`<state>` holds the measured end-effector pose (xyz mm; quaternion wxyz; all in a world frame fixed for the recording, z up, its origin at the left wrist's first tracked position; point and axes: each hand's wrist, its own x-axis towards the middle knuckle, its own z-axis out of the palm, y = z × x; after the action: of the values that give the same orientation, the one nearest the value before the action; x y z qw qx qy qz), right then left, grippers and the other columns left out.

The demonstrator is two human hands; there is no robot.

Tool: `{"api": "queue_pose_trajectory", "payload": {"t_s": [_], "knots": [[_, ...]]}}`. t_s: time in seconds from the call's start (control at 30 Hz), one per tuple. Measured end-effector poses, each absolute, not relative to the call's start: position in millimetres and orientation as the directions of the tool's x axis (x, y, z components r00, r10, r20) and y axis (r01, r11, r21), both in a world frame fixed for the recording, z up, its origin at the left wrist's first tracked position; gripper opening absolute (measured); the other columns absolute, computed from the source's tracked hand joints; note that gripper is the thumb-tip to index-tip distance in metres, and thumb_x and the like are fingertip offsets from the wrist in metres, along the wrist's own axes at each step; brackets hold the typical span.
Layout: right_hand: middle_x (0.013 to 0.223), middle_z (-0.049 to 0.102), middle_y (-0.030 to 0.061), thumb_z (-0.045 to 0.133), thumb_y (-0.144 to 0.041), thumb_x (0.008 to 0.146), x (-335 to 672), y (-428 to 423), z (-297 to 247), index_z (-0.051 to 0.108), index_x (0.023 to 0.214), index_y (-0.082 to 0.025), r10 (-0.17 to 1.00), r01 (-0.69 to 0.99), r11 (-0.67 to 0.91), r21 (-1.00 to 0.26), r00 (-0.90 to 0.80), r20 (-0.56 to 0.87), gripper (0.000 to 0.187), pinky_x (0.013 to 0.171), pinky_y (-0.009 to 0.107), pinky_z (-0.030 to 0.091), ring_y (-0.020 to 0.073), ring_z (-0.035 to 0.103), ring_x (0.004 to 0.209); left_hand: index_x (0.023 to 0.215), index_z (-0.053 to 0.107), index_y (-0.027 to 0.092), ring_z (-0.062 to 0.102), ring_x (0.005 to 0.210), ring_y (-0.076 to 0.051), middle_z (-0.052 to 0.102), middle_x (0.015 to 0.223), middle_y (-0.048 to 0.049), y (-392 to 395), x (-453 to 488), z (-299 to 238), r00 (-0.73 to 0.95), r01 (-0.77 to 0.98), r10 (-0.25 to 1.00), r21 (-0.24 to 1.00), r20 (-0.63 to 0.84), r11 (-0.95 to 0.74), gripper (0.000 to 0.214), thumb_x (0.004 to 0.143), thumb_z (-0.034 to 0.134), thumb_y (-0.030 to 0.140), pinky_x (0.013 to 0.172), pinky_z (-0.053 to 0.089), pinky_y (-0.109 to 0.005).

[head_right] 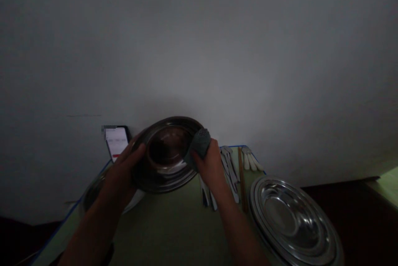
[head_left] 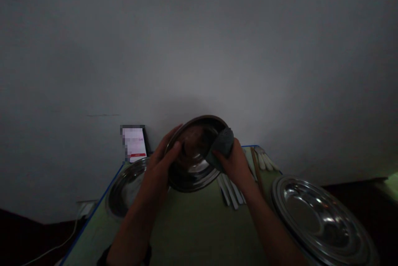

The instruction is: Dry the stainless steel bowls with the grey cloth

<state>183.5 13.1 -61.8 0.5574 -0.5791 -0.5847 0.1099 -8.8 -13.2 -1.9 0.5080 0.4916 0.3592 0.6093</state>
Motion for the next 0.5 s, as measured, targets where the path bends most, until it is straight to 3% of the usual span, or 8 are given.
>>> {"api": "queue_pose_trajectory", "payload": {"t_s": [0.13,0.27,0.4,0.5], "knots": [[0.094,0.058,0.0077,0.066,-0.035,0.076,186.2,9.5,-59.5,0.046,0.101,-0.020,0.759,0.627,0.304,-0.717,0.295,0.580,0.035,0.069,0.038,0.048,0.0256,0.058,0.083,0.126,0.063,0.035,0.053,0.129,-0.027,0.065,0.134,0.0002,-17.8,-11.3,-2.5,0.144,-0.084,0.951,0.961,0.274,-0.264,0.040,0.088,0.062,0.045,0.111,0.038,-0.040],[0.091,0.056,0.0051,0.058,-0.032,0.082,188.1,6.4,-55.7,0.047,0.097,-0.022,0.706,0.650,0.392,-0.650,0.240,0.666,0.021,0.070,0.036,0.046,0.0224,0.055,0.081,0.121,0.067,0.036,0.058,0.123,-0.029,0.068,0.127,-0.0014,-18.5,-13.4,-1.4,0.272,0.054,0.939,0.971,0.209,-0.232,0.037,0.087,0.061,0.048,0.108,0.040,-0.045],[0.081,0.057,0.0016,0.059,-0.036,0.083,188.3,8.4,-53.0,0.048,0.090,-0.023,0.679,0.557,0.421,-0.716,0.330,0.656,0.019,0.066,0.034,0.046,0.0193,0.054,0.073,0.121,0.068,0.036,0.057,0.125,-0.028,0.069,0.127,-0.0016,-16.9,-11.8,-2.3,0.265,-0.022,0.938,0.974,0.224,-0.226,0.036,0.086,0.064,0.045,0.109,0.039,-0.045],[0.086,0.063,0.0040,0.060,-0.041,0.082,180.8,10.1,-53.4,0.052,0.095,-0.021,0.701,0.410,0.399,-0.820,0.440,0.562,0.025,0.072,0.036,0.048,0.0217,0.059,0.081,0.118,0.070,0.033,0.061,0.120,-0.028,0.072,0.122,-0.0021,-16.3,-9.8,-2.7,0.148,-0.151,0.957,0.962,0.250,-0.228,0.036,0.083,0.069,0.041,0.106,0.044,-0.043]]}}
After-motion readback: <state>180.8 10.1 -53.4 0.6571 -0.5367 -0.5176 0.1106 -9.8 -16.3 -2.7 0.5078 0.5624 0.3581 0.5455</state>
